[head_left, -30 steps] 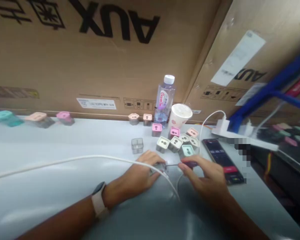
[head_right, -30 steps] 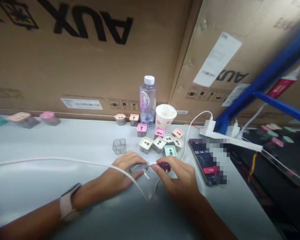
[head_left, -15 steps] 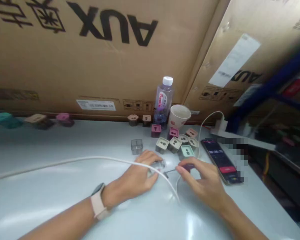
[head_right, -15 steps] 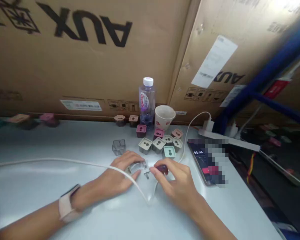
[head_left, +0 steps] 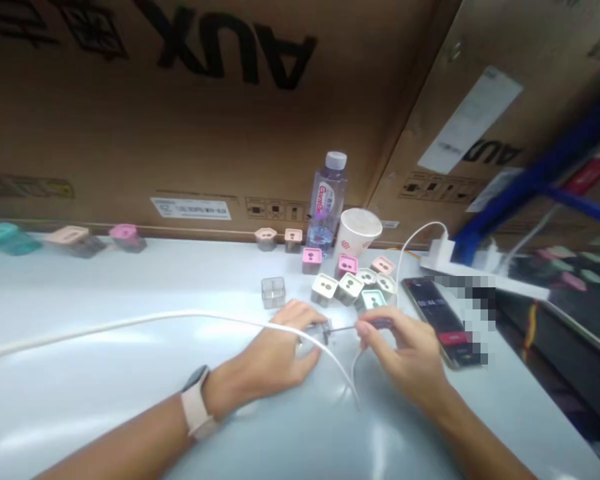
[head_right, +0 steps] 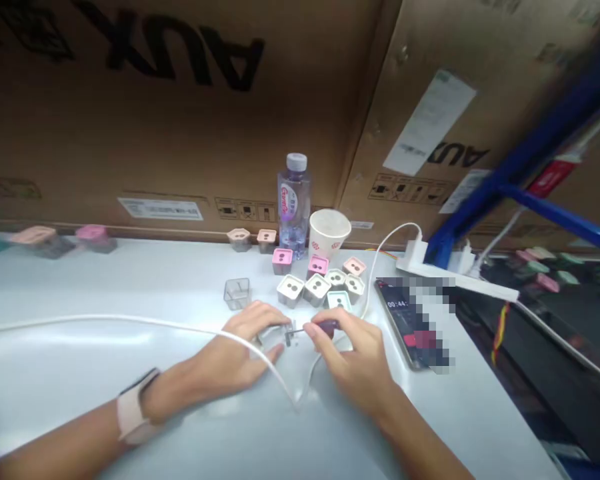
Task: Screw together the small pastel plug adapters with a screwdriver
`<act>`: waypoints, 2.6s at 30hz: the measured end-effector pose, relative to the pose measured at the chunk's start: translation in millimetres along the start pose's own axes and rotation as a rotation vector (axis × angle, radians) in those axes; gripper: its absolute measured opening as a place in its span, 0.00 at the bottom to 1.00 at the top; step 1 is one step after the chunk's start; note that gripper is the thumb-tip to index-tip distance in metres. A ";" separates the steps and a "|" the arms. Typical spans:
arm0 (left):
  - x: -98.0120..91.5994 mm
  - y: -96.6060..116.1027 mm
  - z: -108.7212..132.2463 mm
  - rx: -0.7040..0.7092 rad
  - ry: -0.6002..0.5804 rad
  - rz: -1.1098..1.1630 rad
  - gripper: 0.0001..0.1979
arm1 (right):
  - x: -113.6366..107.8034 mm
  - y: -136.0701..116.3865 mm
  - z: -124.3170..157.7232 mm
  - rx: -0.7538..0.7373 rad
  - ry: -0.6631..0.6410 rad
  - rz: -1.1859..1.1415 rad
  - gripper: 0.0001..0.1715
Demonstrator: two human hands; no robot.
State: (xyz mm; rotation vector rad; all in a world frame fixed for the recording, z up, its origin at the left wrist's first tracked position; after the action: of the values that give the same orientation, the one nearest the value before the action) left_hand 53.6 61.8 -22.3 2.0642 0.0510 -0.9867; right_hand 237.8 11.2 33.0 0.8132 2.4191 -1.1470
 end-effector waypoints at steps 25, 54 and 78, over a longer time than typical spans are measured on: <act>1.4 3.0 1.3 0.019 -0.045 -0.018 0.09 | 6.2 3.3 -2.0 0.062 0.009 -0.012 0.05; 2.0 -0.3 2.4 0.002 -0.016 -0.022 0.13 | 1.7 -5.2 -3.3 -0.063 0.044 0.068 0.07; 3.5 -0.2 2.5 0.013 -0.008 -0.027 0.12 | 0.8 -11.7 -2.4 -0.147 0.028 0.074 0.05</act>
State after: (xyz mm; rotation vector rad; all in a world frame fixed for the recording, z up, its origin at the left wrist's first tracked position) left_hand 54.3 59.2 -25.7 2.0760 0.0693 -1.0140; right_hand 229.7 7.4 41.0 0.8686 2.4402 -0.9238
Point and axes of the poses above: each hand's wrist, its own z-axis away from the middle knuckle, its own x-axis out of the palm, y = z × x, the point moved 6 cm from there along -z, towards the middle knuckle, and after that the axes turned 2 degrees about -x, right-handed, at the moved point
